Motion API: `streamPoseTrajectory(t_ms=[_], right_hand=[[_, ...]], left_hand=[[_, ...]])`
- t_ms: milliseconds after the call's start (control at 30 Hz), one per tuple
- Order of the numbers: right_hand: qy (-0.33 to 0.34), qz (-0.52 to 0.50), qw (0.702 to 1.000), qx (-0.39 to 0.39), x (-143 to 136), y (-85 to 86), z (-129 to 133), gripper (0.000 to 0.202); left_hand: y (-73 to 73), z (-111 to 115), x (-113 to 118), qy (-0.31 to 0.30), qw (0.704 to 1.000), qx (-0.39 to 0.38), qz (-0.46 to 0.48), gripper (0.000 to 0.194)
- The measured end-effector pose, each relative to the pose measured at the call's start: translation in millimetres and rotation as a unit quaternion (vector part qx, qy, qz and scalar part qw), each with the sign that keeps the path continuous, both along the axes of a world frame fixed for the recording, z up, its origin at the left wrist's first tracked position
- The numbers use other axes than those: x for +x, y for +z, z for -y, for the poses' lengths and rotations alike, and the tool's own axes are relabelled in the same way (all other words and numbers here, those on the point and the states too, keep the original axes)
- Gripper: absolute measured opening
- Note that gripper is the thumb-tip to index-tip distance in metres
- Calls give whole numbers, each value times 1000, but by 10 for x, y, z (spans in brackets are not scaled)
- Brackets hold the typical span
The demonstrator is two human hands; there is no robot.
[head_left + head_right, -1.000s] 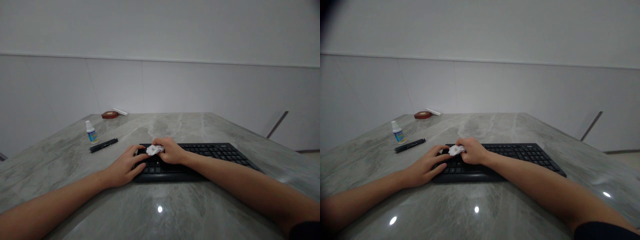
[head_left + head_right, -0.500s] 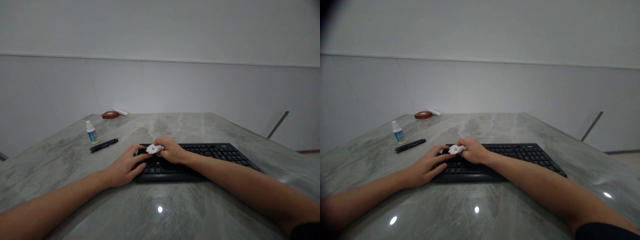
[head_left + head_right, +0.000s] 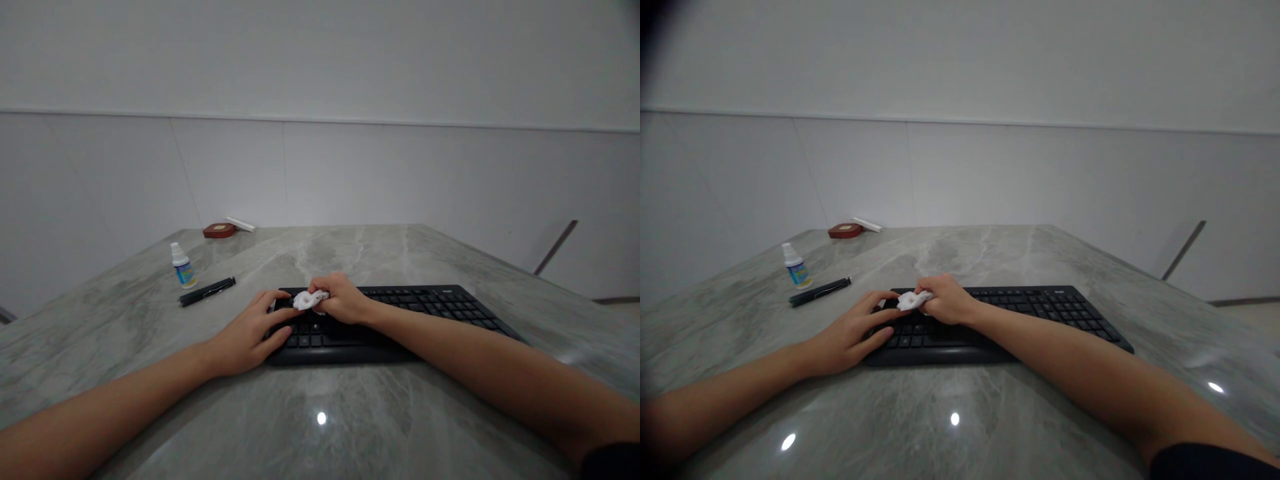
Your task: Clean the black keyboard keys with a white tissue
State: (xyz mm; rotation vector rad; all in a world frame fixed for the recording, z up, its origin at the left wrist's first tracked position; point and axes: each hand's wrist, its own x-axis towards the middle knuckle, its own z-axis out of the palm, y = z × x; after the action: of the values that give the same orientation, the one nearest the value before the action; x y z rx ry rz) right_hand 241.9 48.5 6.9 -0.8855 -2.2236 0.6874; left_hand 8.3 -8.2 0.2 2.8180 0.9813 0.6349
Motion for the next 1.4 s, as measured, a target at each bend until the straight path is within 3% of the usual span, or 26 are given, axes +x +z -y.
streamPoseTrajectory(t_ms=[200, 500, 600, 767, 933, 1100, 1267, 1400], right_hand=[[-77, -88, 991, -69, 17, 22, -95, 6], [-55, -52, 990, -115, 7, -30, -126, 6], [-75, -44, 991, -105, 4, -34, -119, 6], [-35, -23, 997, -68, 1, -18, -87, 8], [-89, 6, 995, -51, -3, 14, -48, 8], [-38, 19, 999, -22, -14, 47, -6, 10], [-78, 37, 996, -12, -12, 35, -8, 9], [-27, 27, 999, -4, -15, 17, -13, 12]], left_hand=[[-3, 5, -1, 8, 1000, -7, -8, 38], [0, 0, 11, 5, 1000, -6, 0, 38], [0, 2, 8, 7, 1000, -7, -1, 38], [1, -1, 4, 7, 1000, -9, -11, 38], [-2, -4, 2, 8, 1000, -10, -17, 39], [-7, -2, 2, 6, 1000, -8, -8, 38], [0, 4, 8, 5, 1000, -6, -10, 38], [0, 4, 6, 6, 1000, -6, -15, 38]])
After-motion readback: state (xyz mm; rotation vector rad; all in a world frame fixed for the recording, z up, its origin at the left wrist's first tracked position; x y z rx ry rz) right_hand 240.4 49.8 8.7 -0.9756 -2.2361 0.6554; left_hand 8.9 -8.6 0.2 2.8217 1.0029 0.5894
